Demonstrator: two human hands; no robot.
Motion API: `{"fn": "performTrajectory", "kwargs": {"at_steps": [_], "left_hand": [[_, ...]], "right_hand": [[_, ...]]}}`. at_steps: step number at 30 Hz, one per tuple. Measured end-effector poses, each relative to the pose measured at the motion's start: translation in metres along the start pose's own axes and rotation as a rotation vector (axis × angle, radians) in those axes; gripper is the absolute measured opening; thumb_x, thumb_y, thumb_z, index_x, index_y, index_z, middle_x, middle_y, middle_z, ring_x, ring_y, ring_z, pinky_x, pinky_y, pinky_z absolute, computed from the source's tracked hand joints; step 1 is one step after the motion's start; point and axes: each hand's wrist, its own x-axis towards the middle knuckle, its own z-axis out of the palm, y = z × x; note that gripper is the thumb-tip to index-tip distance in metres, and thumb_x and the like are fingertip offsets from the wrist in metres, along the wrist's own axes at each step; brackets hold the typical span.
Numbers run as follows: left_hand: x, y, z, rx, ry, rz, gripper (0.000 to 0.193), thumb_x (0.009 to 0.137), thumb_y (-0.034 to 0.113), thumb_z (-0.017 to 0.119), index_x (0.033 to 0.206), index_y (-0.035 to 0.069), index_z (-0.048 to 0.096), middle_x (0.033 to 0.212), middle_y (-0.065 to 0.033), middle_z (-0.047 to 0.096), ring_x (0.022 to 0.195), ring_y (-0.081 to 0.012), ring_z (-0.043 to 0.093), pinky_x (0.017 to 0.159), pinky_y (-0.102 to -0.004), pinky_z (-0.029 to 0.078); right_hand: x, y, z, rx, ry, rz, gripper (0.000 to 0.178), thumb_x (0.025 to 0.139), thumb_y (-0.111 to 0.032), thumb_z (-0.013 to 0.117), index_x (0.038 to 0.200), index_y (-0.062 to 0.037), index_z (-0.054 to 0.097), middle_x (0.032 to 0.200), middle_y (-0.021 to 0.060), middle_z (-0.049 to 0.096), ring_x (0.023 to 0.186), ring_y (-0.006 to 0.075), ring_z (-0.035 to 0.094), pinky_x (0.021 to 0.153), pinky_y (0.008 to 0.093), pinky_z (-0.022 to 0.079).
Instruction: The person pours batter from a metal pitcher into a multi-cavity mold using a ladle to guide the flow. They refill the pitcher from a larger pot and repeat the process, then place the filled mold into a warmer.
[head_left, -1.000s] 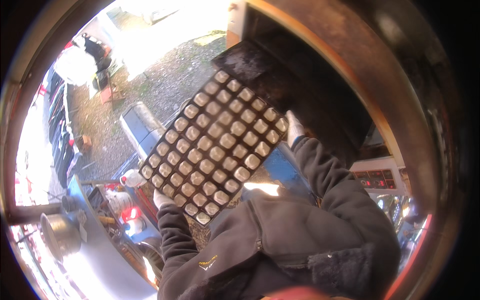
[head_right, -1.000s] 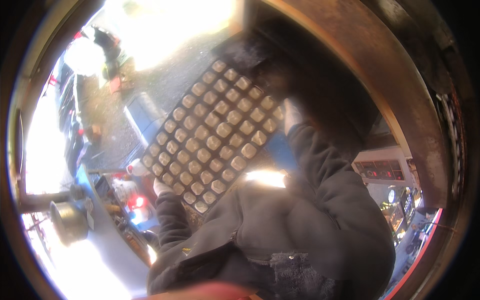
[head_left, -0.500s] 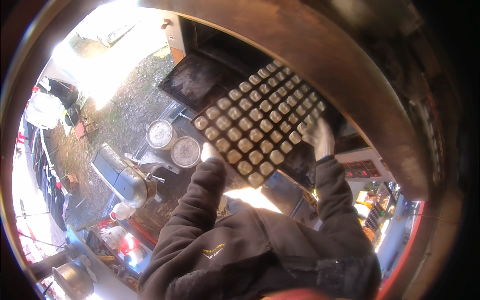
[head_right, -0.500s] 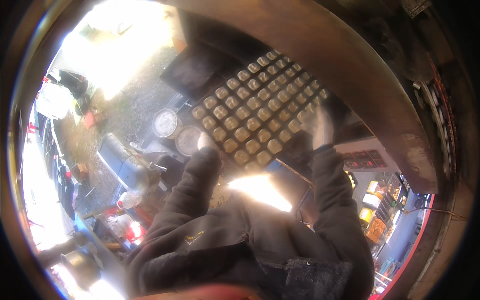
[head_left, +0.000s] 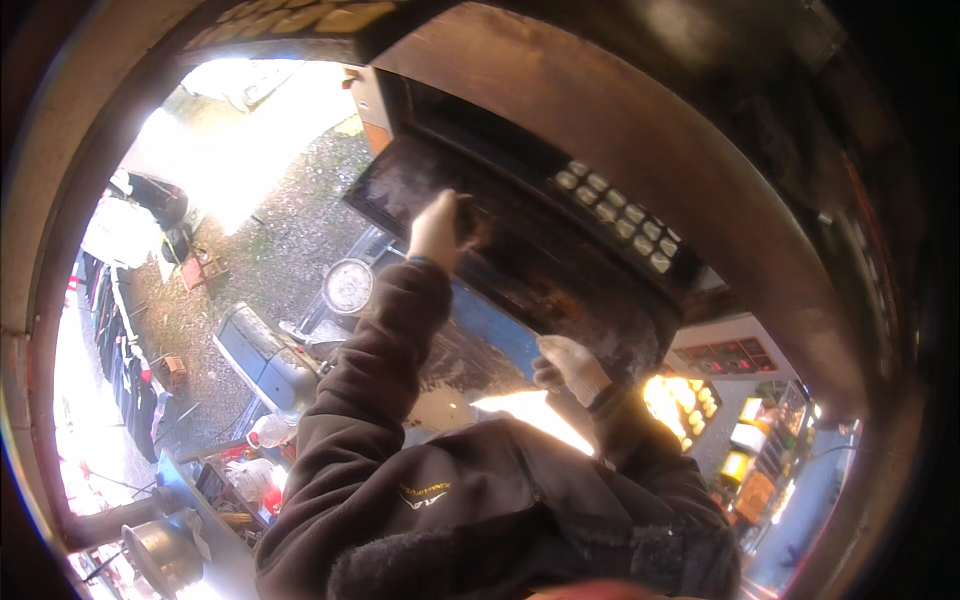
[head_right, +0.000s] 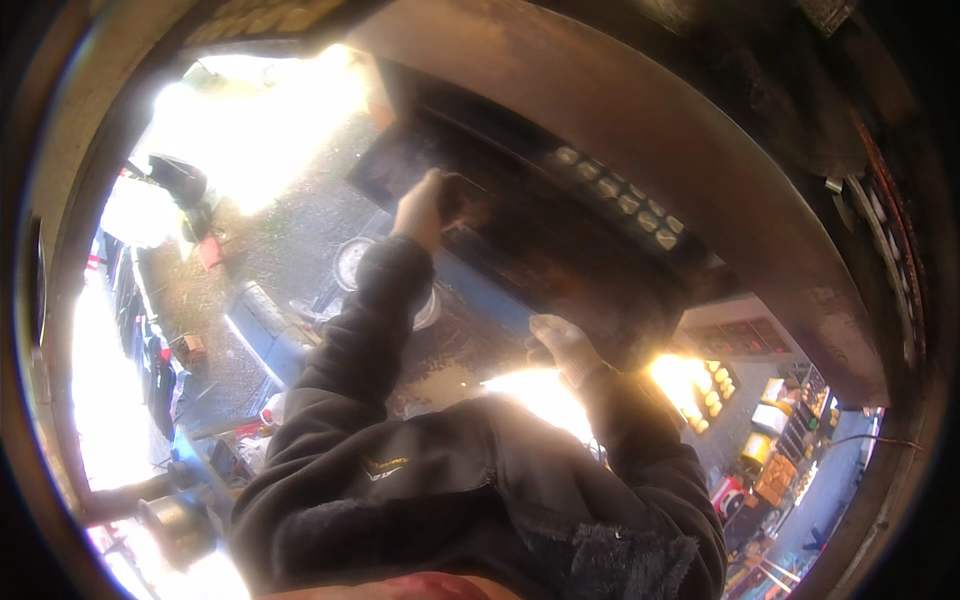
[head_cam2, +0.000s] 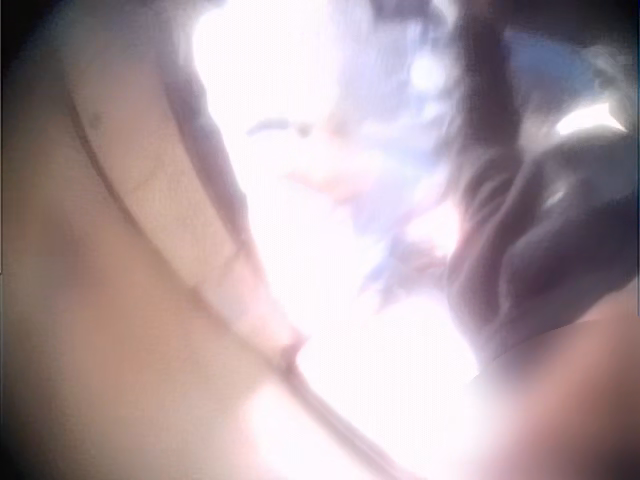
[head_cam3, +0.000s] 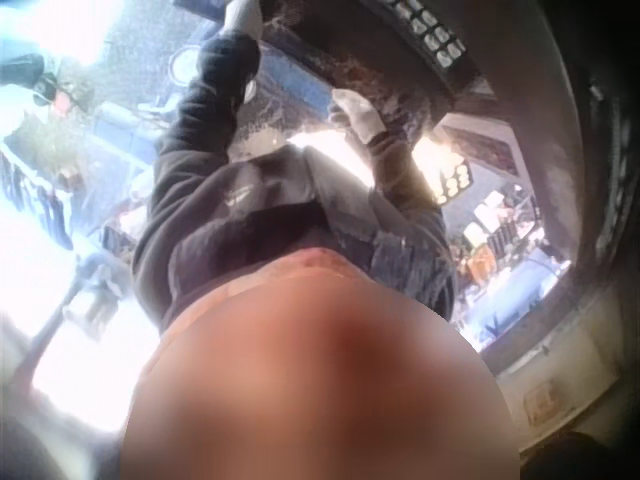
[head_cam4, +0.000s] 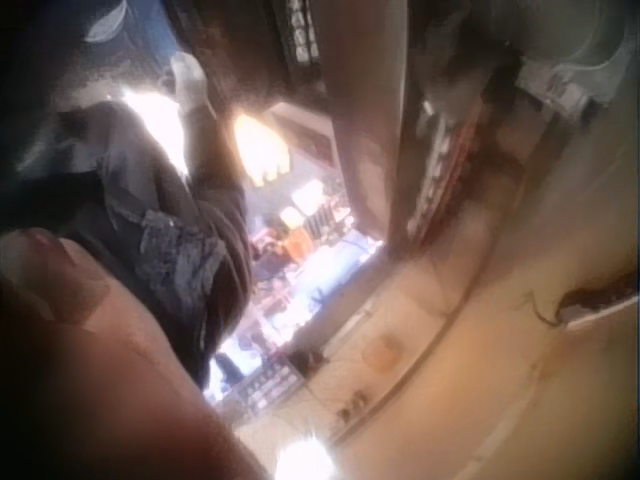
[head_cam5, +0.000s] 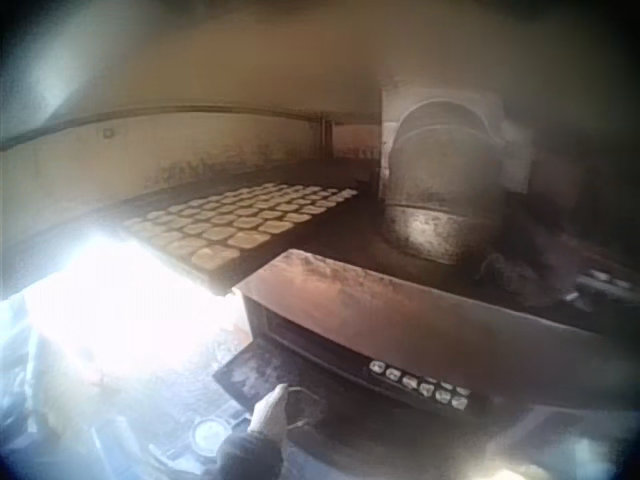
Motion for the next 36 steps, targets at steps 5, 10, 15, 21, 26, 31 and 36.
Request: {"fn": "performTrajectory", "kwargs": {"at_steps": [5, 10, 15, 21, 26, 31, 36], "left_hand": [[0.018, 0.23, 0.007, 0.997, 0.451, 1.05, 0.032, 0.11, 0.03, 0.064, 0.106, 0.002, 0.081, 0.1, -0.0138, 0.078, 0.09, -0.0287, 0.074, 0.082, -0.0427, 0.063], [0.056, 0.331, 0.025, 1.678, 0.498, 1.045, 0.032, 0.103, 0.033, 0.062, 0.118, 0.012, 0.081, 0.119, -0.0144, 0.08, 0.115, -0.0401, 0.073, 0.1, -0.05, 0.061], [0.119, 0.324, 0.058, 1.685, 0.311, 1.194, 0.043, 0.109, 0.037, 0.057, 0.133, 0.009, 0.078, 0.14, -0.016, 0.079, 0.128, -0.0355, 0.076, 0.111, -0.0486, 0.06], [0.152, 0.295, 0.104, 1.772, 0.152, 1.238, 0.043, 0.11, 0.033, 0.056, 0.134, 0.006, 0.078, 0.133, -0.0213, 0.08, 0.112, -0.0329, 0.081, 0.111, -0.0488, 0.057], [0.053, 0.269, 0.092, 1.905, 0.188, 1.031, 0.047, 0.113, 0.041, 0.05, 0.135, 0.009, 0.078, 0.144, -0.0082, 0.078, 0.13, -0.0305, 0.074, 0.127, -0.0497, 0.041], [-0.045, 0.272, 0.018, 1.76, 0.3, 0.951, 0.053, 0.102, 0.03, 0.077, 0.147, 0.006, 0.064, 0.145, -0.0099, 0.075, 0.141, -0.0284, 0.066, 0.12, -0.0423, 0.049], [-0.088, 0.258, -0.085, 1.587, 0.263, 0.653, 0.055, 0.101, 0.019, 0.079, 0.15, 0.002, 0.062, 0.142, -0.0187, 0.074, 0.127, -0.038, 0.073, 0.105, -0.0454, 0.061]], "right_hand": [[0.019, -0.005, 0.0, -0.107, -0.026, -0.005, 0.057, 0.114, -0.045, 0.067, 0.152, -0.0021, 0.065, 0.124, 0.0161, 0.077, 0.095, 0.0222, 0.077, 0.087, 0.0378, 0.064], [0.038, -0.02, 0.02, -0.116, -0.089, -0.125, 0.046, 0.116, -0.031, 0.065, 0.153, -0.0034, 0.066, 0.124, 0.0148, 0.078, 0.097, 0.0224, 0.077, 0.09, 0.0377, 0.064], [0.062, -0.067, 0.043, -0.165, -0.094, -0.2, 0.051, 0.113, -0.039, 0.07, 0.153, -0.0068, 0.068, 0.129, 0.009, 0.077, 0.102, 0.0152, 0.073, 0.088, 0.0323, 0.061], [0.082, -0.147, 0.045, -0.095, -0.093, -0.578, 0.061, 0.116, -0.041, 0.069, 0.162, -0.0027, 0.056, 0.128, 0.0131, 0.076, 0.104, 0.018, 0.077, 0.091, 0.0348, 0.067], [0.087, -0.24, 0.006, 0.253, 0.158, -0.858, 0.064, 0.116, -0.035, 0.069, 0.17, -0.0059, 0.047, 0.125, 0.0163, 0.076, 0.097, 0.0222, 0.079, 0.08, 0.0351, 0.069], [0.087, -0.338, -0.042, 0.353, 0.292, -1.035, 0.096, 0.11, -0.056, 0.072, 0.178, -0.005, 0.026, 0.132, 0.023, 0.073, 0.098, 0.0288, 0.079, 0.081, 0.0442, 0.07], [0.052, -0.397, -0.05, 0.451, 0.284, -0.988, 0.086, 0.118, -0.062, 0.052, 0.178, -0.0062, 0.025, 0.157, 0.0284, 0.06, 0.125, 0.0398, 0.073, 0.099, 0.0514, 0.069]]}}
